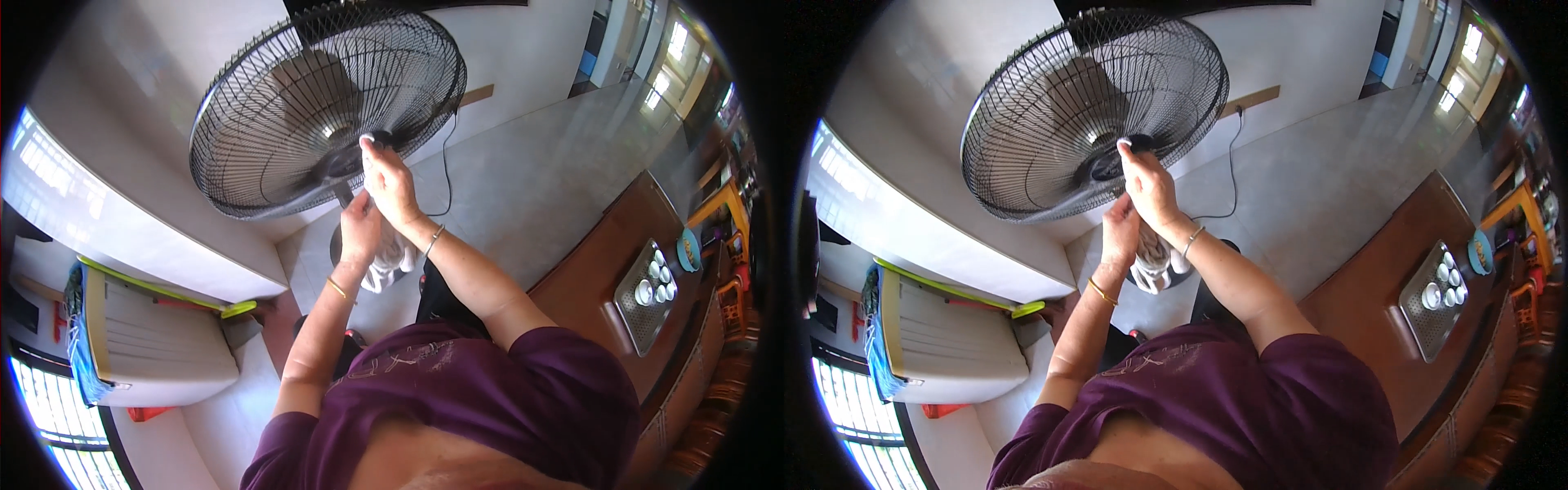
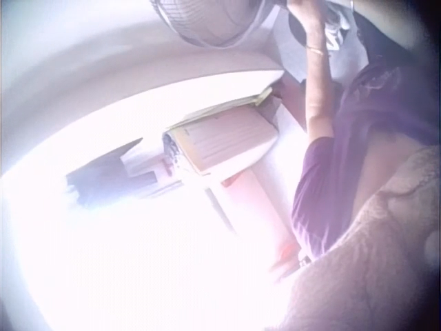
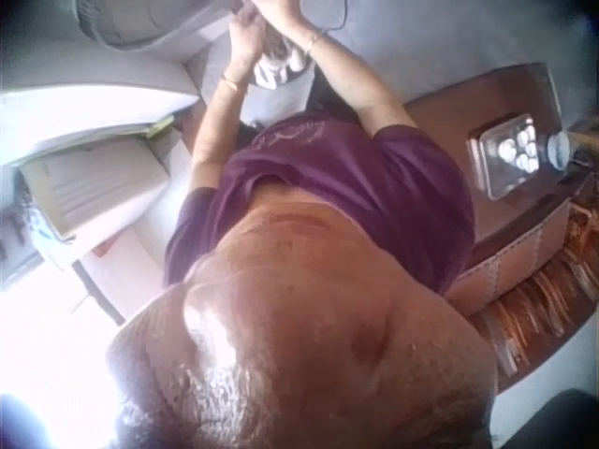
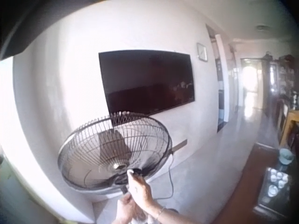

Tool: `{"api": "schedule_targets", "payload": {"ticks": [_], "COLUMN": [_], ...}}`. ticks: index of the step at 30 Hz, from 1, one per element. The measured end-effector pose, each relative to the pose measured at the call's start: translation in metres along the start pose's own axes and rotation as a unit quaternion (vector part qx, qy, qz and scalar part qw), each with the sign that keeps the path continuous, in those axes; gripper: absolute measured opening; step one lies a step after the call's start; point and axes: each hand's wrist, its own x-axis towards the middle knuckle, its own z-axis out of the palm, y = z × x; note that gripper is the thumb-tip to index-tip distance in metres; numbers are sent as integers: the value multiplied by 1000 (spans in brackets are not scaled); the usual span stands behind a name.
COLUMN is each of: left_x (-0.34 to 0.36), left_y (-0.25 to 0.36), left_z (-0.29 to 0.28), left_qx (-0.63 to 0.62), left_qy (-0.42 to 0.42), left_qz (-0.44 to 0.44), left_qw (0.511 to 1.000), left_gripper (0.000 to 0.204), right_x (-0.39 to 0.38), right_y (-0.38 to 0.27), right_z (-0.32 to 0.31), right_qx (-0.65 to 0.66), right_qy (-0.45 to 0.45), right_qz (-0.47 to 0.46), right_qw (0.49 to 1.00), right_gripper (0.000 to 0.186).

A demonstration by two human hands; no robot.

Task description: The person cleans the front grill and center hub of a stand fan using a cloth.

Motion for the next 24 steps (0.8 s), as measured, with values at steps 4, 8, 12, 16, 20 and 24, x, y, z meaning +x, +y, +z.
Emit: {"api": "schedule_targets", "payload": {"ticks": [4, 8, 12, 16, 20, 24], "left_x": [-6, -11, 5, 21, 26, 31], "left_y": [4, 62, 120, 132, 131, 142], "left_z": [-3, 7, 29, 48, 56, 58], "left_qx": [3, -84, -124, -208, -216, -209], "left_qy": [-32, -58, -109, -117, -109, -108], "left_qz": [-40, 50, 138, 130, 118, 131], "left_qw": [999, 994, 977, 962, 963, 963], "left_gripper": [31, 33, 40, 35, 33, 31], "right_x": [0, 39, 102, 138, 145, 166], "right_y": [-13, -54, -48, -37, -37, -38], "right_z": [-10, -45, -72, -81, -85, -90], "right_qx": [110, 139, 79, 11, -155, -213], "right_qy": [-7, 102, 141, 73, 51, 19], "right_qz": [58, 38, -16, -32, -76, -100], "right_qw": [992, 984, 987, 997, 984, 972], "right_gripper": [39, 30, 28, 26, 25, 24]}}
